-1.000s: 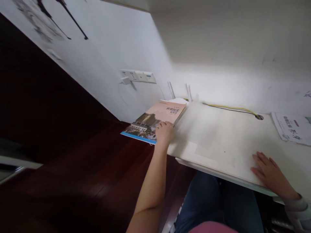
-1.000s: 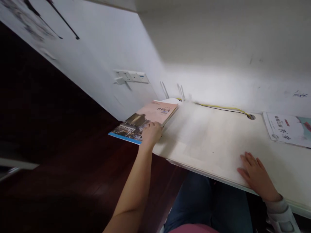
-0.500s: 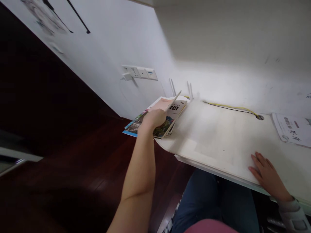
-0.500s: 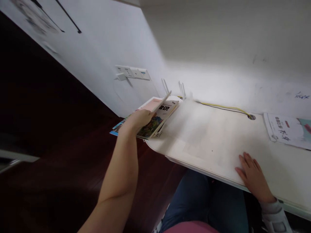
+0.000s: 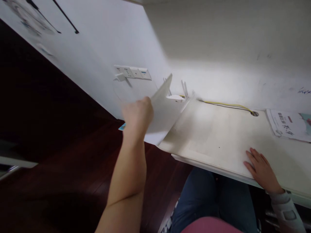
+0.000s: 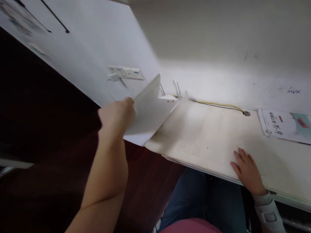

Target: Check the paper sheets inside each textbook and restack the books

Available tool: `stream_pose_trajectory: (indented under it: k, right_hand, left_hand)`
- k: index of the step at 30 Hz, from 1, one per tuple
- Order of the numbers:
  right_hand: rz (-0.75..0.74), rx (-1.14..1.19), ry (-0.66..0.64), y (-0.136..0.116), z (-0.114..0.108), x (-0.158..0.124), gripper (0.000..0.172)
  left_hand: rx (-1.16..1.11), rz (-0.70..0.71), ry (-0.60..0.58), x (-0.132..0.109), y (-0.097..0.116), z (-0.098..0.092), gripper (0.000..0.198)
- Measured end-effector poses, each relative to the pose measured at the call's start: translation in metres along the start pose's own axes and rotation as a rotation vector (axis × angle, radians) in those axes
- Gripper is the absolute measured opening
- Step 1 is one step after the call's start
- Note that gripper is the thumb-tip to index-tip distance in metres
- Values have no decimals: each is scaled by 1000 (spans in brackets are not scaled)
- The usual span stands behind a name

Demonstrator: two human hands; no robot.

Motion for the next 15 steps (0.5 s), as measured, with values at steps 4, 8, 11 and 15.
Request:
stream_pose_trajectory:
  k: [4,8,11,15]
  right_hand:
    - [26,-10,-9,-2,-2,-1,47]
    - [65,16,9,-16,-16,8,46]
    - [48,170,19,-37,-31,26,45]
    - [-18,473,-63,-65,-39,46,39]
  left_hand:
    - [-83,-37,355,-33,19,-76,30]
    - [-486,82,626,-60,31,-113,30]
    - [-833,158,700,-64,30,-109,21]
    - [-1066,266,688,-52,40,-70,21]
Point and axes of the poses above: each hand's wrist, its own x-axis towards the middle knuckle, its own z-axis out of the palm, y = z × x, the point moved 4 cm from there along x, towards the middle knuckle, and after that the axes turned 12 degrees about z, right-handed, at the moved point
